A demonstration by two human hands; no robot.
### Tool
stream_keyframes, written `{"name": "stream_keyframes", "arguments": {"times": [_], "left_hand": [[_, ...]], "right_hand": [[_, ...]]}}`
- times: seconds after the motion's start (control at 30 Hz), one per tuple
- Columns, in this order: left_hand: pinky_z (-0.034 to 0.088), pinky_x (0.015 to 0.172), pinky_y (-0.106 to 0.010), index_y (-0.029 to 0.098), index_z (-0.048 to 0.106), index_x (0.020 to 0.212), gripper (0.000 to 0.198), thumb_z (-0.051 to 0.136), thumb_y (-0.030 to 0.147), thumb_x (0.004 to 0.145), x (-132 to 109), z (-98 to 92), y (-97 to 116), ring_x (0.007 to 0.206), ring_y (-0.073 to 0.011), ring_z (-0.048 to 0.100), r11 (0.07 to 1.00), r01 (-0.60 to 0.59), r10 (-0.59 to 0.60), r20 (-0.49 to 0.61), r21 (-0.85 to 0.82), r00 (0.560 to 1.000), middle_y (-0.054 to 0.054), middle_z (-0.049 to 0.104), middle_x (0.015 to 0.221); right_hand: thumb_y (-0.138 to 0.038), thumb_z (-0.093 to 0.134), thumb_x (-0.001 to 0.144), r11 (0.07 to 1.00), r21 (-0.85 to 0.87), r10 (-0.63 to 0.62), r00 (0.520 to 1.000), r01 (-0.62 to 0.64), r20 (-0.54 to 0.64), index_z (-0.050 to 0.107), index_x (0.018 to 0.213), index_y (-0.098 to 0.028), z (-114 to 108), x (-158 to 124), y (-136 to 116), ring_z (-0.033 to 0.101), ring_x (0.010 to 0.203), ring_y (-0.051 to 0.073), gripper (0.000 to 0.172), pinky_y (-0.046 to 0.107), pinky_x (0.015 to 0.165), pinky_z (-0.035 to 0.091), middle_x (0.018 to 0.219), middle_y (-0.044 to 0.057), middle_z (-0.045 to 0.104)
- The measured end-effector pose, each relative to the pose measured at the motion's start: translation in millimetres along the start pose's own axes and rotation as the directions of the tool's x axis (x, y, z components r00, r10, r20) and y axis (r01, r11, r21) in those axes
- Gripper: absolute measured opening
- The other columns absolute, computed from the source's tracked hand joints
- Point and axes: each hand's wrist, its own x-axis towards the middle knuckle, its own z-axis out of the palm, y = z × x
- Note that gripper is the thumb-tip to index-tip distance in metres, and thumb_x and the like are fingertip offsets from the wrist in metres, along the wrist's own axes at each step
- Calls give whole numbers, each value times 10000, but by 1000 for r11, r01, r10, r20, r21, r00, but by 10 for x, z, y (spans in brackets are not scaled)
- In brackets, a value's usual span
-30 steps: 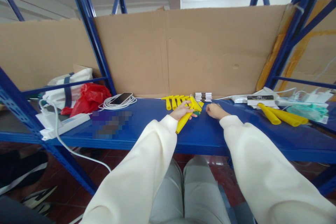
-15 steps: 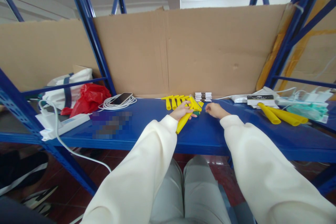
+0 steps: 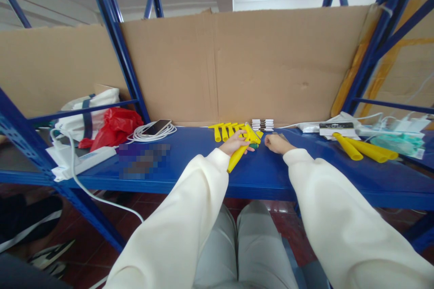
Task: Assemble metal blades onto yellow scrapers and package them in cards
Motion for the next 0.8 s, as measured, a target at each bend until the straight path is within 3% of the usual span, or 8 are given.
{"name": "stream_keyframes", "arguments": {"times": [0.23,0.47,0.8], "left_hand": [[505,480,-208,226,468,1340,635,760,74,797,19,-20,-21,601,-174,746,1000,0,0,-4,-19,1000,-34,654,983],[510,473,-207,228,460,1335,624,722,32,804,33,-34,-35,603,-175,741,1000,-8,9,20,-29,1000,10,627,884],[501,472,-208,225,483,1319,623,759,45,790,37,-31,-40,588,-176,738,998,-2,3,19,-56,1000,-7,658,904]], "right_hand": [[-18,563,847,999,34,-28,1000,28,-3,771,923,-204,-12,-4,-33,743,987,218,289,257,873,531,1012,103,799],[-57,560,877,1000,20,-16,1000,16,-12,763,996,-183,-41,-22,-38,737,1055,225,267,263,905,529,1099,119,790],[-66,552,912,999,7,-54,999,53,5,779,920,-170,55,42,-30,755,977,236,251,260,870,533,1003,142,803]]}}
